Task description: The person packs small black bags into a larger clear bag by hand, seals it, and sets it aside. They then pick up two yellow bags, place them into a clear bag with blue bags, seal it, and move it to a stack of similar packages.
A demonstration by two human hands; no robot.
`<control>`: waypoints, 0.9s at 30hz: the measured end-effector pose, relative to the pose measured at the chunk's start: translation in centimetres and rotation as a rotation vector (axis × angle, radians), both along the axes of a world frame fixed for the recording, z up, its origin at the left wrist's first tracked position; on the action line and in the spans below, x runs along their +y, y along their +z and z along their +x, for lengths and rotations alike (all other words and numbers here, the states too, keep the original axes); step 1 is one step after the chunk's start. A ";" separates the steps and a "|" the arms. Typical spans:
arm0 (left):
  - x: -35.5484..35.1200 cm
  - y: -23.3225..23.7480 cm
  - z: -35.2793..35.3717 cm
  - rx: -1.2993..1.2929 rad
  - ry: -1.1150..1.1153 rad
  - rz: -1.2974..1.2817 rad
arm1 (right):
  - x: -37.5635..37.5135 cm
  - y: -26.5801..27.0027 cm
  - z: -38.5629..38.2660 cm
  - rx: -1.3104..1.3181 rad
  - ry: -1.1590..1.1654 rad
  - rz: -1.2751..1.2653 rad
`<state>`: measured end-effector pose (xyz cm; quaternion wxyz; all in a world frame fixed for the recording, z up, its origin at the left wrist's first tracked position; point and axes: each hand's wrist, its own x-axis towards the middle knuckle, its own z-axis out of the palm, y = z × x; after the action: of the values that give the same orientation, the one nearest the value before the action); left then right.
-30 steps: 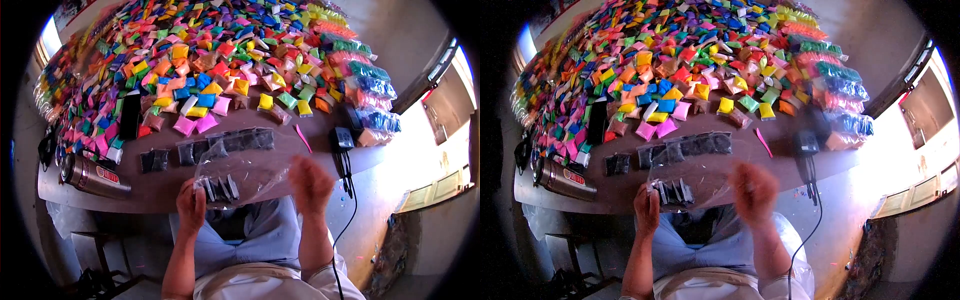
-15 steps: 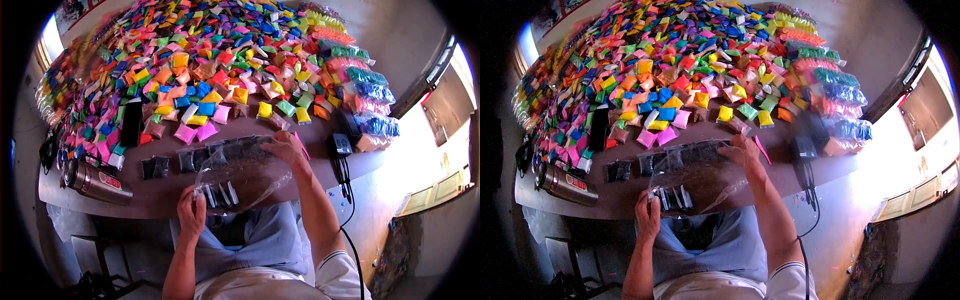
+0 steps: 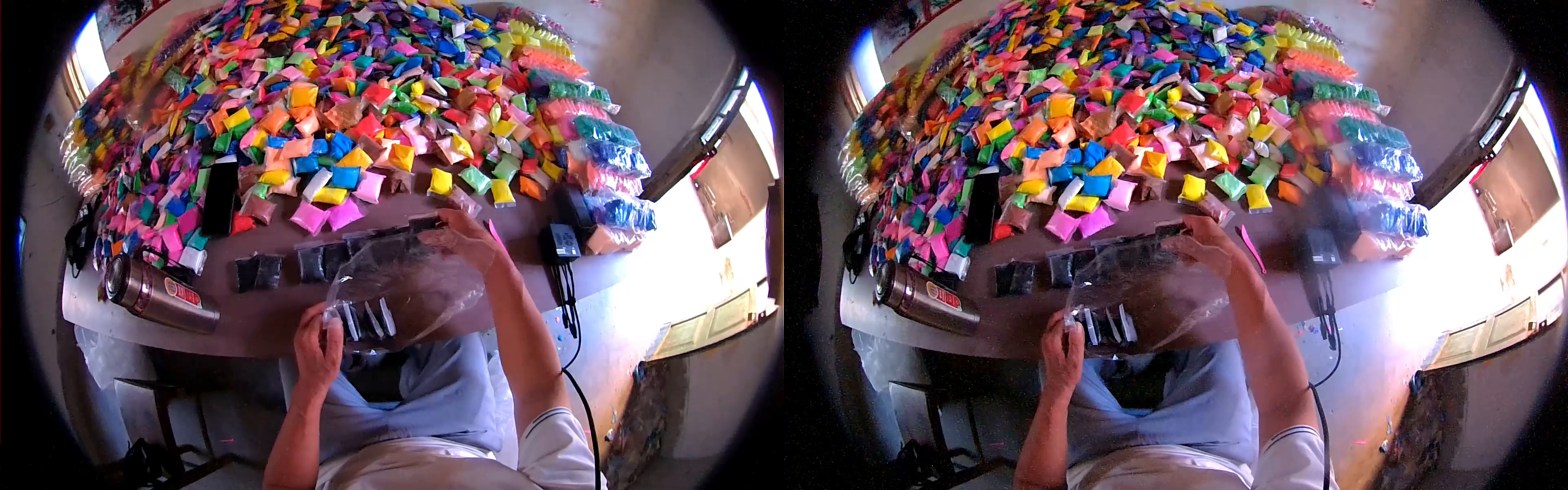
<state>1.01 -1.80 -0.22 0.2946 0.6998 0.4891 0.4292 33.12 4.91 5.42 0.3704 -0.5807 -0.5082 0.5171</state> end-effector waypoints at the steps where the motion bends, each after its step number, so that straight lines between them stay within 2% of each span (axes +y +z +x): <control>1: 0.1 0.0 0.0 -0.001 -0.009 0.024 | 1.0 -3.6 0.9 0.111 0.034 0.031; 2: 0.0 0.0 0.0 -0.002 -0.018 0.049 | 1.4 -3.5 0.3 0.113 0.038 0.030; 4: 0.0 -0.2 0.0 0.000 -0.014 0.035 | 2.7 -3.0 -1.3 -0.068 -0.230 -0.168; 6: -0.1 -0.1 0.0 0.001 -0.015 0.021 | 3.5 -6.6 0.4 -0.009 -0.161 -0.102; 8: -0.1 0.2 0.4 -0.023 -0.017 0.060 | 2.9 -6.2 0.7 0.048 -0.101 -0.034; 10: 0.0 -0.4 0.2 -0.037 -0.014 0.015 | 1.0 -1.6 -1.2 -0.475 -0.082 0.000; 11: -0.1 -0.6 0.1 -0.049 -0.006 -0.033 | 0.8 -2.1 -0.6 -0.476 -0.083 0.000; 13: -0.2 0.0 0.2 -0.046 -0.006 -0.018 | 0.3 -2.9 1.5 0.033 -0.095 0.182; 15: -0.3 0.3 0.2 -0.040 -0.005 -0.008 | -0.2 -1.3 3.1 0.003 -0.288 0.125; 16: -0.3 0.3 0.3 -0.041 0.000 0.012 | -1.4 0.1 2.5 0.001 -0.288 0.121; 18: -0.1 0.1 0.4 -0.046 0.003 0.029 | -5.0 3.1 1.0 0.033 -0.653 0.390; 19: 0.0 -0.1 0.2 -0.046 -0.008 0.039 | -6.5 4.0 0.2 0.030 -0.651 0.387; 21: -0.1 -0.2 0.3 -0.045 -0.019 0.039 | -9.6 4.7 -1.4 0.043 -0.589 0.573; 23: -0.4 0.5 0.5 -0.106 -0.048 -0.029 | -12.0 4.2 -4.1 -0.044 -0.428 0.729; 24: -0.3 0.4 0.5 -0.106 -0.049 -0.033 | -13.0 3.9 -5.7 0.018 -0.418 0.584; 25: -0.2 0.1 0.3 -0.070 -0.049 -0.021 | -13.2 4.1 -7.1 -0.092 -0.423 0.397; 26: -0.2 -0.1 0.2 -0.033 -0.049 -0.007 | -12.9 3.3 -7.9 -0.092 -0.425 0.394; 27: -0.2 -0.3 0.2 -0.032 -0.051 -0.009 | -12.3 2.0 -8.5 -0.312 -0.389 0.472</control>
<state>1.21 -2.02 -0.49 0.3162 0.7037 0.4684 0.4307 24.65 -7.40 7.46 0.5042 -0.6369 -0.5442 0.2099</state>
